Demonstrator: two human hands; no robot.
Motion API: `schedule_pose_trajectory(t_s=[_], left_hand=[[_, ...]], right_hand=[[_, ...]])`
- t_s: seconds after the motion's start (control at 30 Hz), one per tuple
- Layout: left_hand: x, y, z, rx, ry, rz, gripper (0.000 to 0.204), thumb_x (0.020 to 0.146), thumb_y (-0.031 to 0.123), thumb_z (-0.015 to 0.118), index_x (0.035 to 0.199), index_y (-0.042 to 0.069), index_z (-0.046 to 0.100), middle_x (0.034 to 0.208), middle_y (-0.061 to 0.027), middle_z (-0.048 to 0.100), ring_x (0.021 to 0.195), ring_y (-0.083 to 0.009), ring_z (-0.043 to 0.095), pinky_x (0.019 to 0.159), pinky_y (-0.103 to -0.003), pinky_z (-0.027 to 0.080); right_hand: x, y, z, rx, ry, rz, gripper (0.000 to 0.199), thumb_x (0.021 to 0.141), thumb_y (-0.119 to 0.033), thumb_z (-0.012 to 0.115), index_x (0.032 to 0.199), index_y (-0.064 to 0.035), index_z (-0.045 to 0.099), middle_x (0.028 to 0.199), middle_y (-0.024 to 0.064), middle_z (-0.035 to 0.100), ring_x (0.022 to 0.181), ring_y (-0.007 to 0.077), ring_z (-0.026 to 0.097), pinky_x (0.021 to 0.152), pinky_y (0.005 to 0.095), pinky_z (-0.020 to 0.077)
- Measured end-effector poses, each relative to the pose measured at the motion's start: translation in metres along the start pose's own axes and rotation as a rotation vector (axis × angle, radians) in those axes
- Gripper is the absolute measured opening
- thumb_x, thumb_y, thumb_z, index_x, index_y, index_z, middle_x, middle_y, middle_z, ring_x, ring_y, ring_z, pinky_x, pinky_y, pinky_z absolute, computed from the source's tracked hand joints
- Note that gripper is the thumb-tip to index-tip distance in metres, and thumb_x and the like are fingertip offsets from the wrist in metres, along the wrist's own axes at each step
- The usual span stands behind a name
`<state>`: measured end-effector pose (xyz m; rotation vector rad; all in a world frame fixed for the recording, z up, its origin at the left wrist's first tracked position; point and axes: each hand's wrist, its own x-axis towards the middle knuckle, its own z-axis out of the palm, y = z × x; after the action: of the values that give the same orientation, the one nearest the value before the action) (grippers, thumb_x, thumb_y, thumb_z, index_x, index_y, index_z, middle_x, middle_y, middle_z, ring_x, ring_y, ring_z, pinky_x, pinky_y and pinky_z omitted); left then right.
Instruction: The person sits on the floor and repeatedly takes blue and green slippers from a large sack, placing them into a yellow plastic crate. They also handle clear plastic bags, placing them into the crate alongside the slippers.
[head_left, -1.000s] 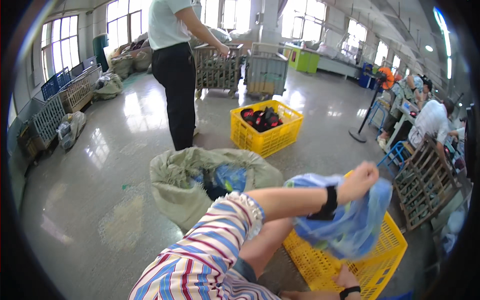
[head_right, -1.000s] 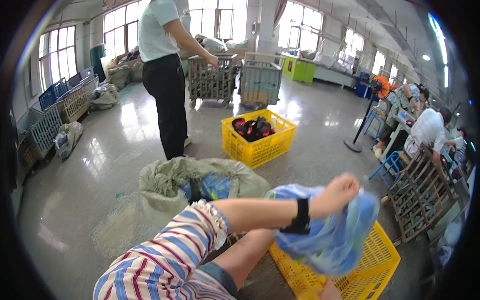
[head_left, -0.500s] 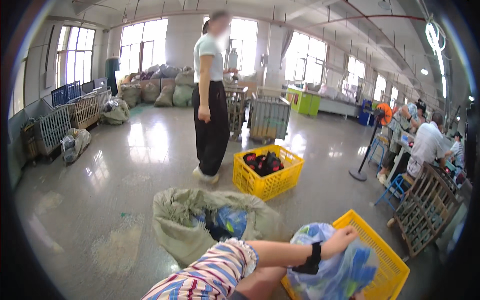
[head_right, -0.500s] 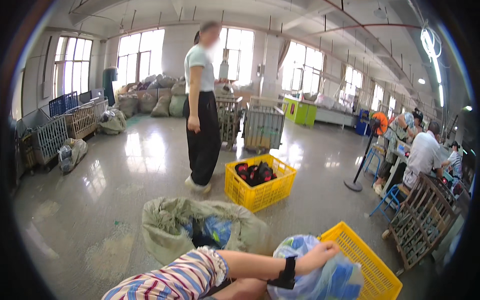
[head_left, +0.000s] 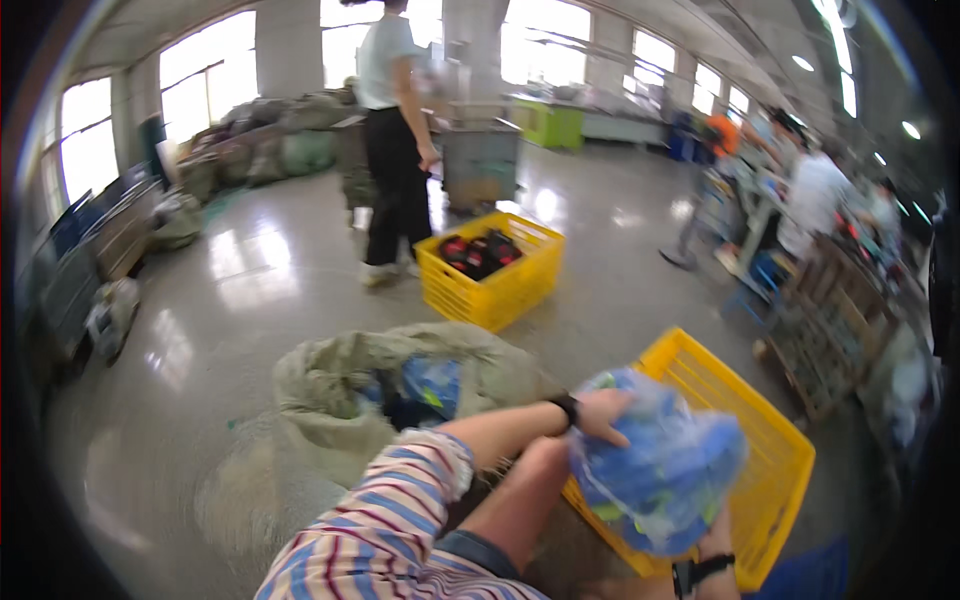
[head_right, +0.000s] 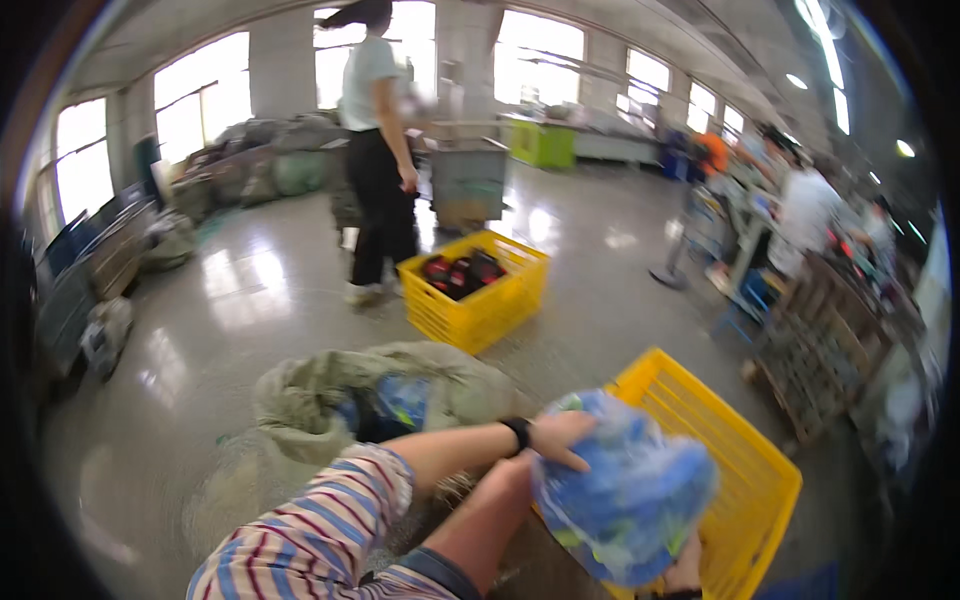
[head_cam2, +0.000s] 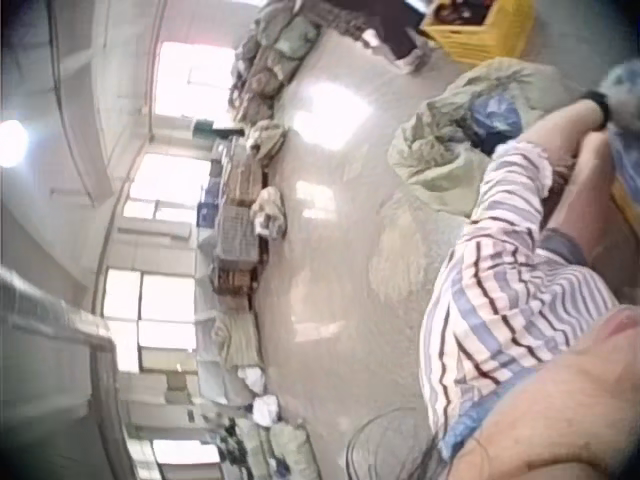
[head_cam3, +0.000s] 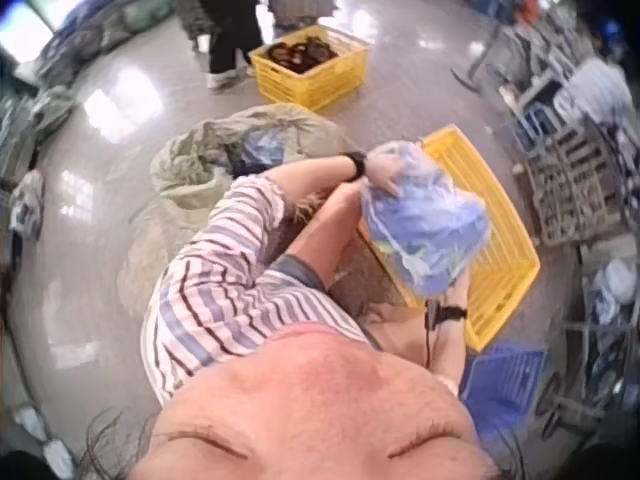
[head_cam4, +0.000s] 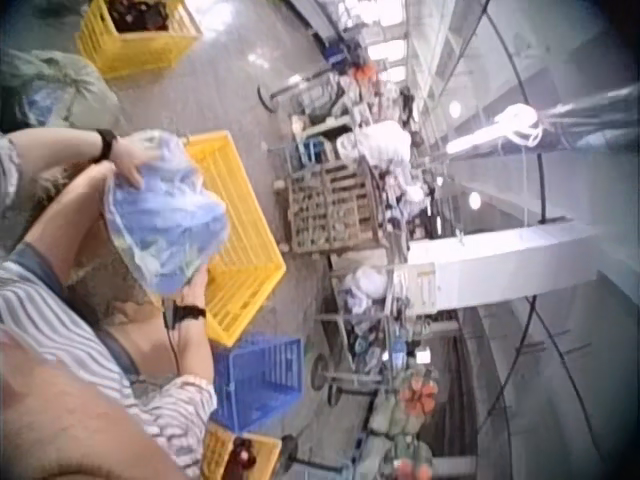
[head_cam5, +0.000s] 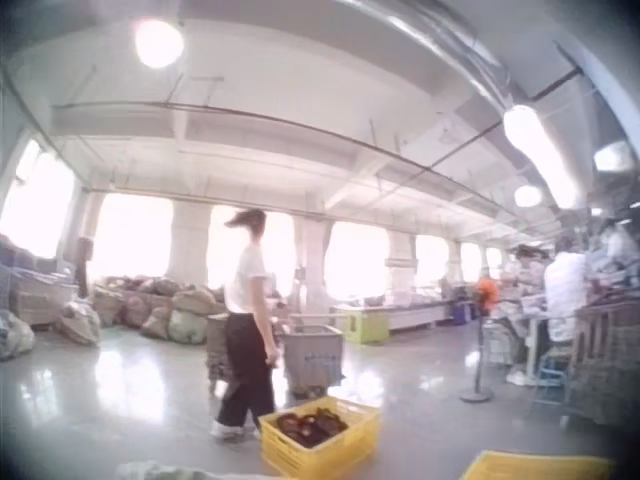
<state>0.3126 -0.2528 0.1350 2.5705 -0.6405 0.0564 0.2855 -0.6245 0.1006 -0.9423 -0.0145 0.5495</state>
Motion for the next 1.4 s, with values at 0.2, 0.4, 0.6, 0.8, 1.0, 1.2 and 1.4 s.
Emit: schedule_pose_trajectory(t_s=[0.2,0.4,0.6,0.8,1.0,1.2,1.4], left_hand=[[-0.006,-0.001,-0.005,0.13,-0.121,-0.036,0.072,0.069,0.06,0.064,0.122,0.012,0.053,0.122,-0.0235,0.046,0.114,-0.0389,0.044,0.098,-0.044,0.035],[0.01,0.015,0.007,0.101,0.008,-0.261,0.059,0.077,0.06,0.055,0.116,0.015,0.057,0.118,-0.0235,0.047,0.111,-0.0411,0.043,0.097,-0.045,0.036],[0.035,0.016,0.005,0.07,0.026,-0.323,0.037,0.087,0.039,0.048,0.101,0.009,0.064,0.11,-0.0216,0.052,0.103,-0.0406,0.047,0.087,-0.047,0.04],[0.003,0.049,0.012,0.067,0.135,-0.047,0.059,0.076,0.039,0.065,0.122,0.006,0.048,0.119,-0.0187,0.046,0.112,-0.0377,0.041,0.097,-0.043,0.034],[-0.013,0.06,0.008,-0.003,0.057,0.073,0.073,0.065,0.04,0.075,0.123,0.008,0.046,0.119,-0.0181,0.042,0.112,-0.0359,0.041,0.097,-0.042,0.036],[-0.005,0.092,0.038,-0.047,0.078,0.196,0.054,0.063,0.032,0.077,0.11,0.017,0.056,0.105,-0.0167,0.047,0.099,-0.0346,0.048,0.087,-0.042,0.042],[0.041,0.101,0.029,-0.354,0.375,0.158,0.031,0.069,0.019,0.072,0.097,0.01,0.061,0.098,-0.0135,0.054,0.096,-0.0291,0.052,0.084,-0.036,0.043]], right_hand=[[0.018,0.017,-0.033,-0.166,0.134,0.004,0.037,0.092,-0.022,0.049,0.122,-0.0018,0.048,0.111,0.0076,0.059,0.098,0.0183,0.058,0.088,0.0315,0.0467],[-0.035,-0.021,-0.044,-1.299,0.137,-0.013,0.046,0.089,-0.029,0.052,0.125,-0.001,0.045,0.113,0.013,0.058,0.103,0.0196,0.056,0.088,0.0321,0.0432],[-0.018,0.056,-0.072,-1.779,-0.044,-0.327,0.077,0.069,-0.059,0.061,0.127,-0.0113,0.046,0.129,0.0149,0.047,0.122,0.031,0.039,0.103,0.0392,0.0281],[-0.027,0.043,-0.039,-1.792,-0.162,-0.228,0.068,0.073,-0.055,0.06,0.123,-0.0098,0.05,0.13,0.0126,0.046,0.124,0.032,0.038,0.104,0.0394,0.0286],[-0.041,0.024,-0.028,-1.013,-0.128,-0.004,0.061,0.083,-0.046,0.057,0.13,-0.0086,0.043,0.132,0.014,0.044,0.124,0.0294,0.038,0.104,0.0413,0.0286],[0.003,0.04,-0.015,-0.061,0.215,0.003,0.046,0.086,-0.033,0.059,0.124,-0.0128,0.043,0.117,0.0051,0.053,0.108,0.0225,0.05,0.086,0.0531,0.0414],[0.046,0.028,-0.031,0.008,0.53,-0.18,0.025,0.091,-0.024,0.05,0.112,-0.0111,0.047,0.101,0.0052,0.057,0.078,0.0191,0.059,0.058,0.0335,0.0481]])
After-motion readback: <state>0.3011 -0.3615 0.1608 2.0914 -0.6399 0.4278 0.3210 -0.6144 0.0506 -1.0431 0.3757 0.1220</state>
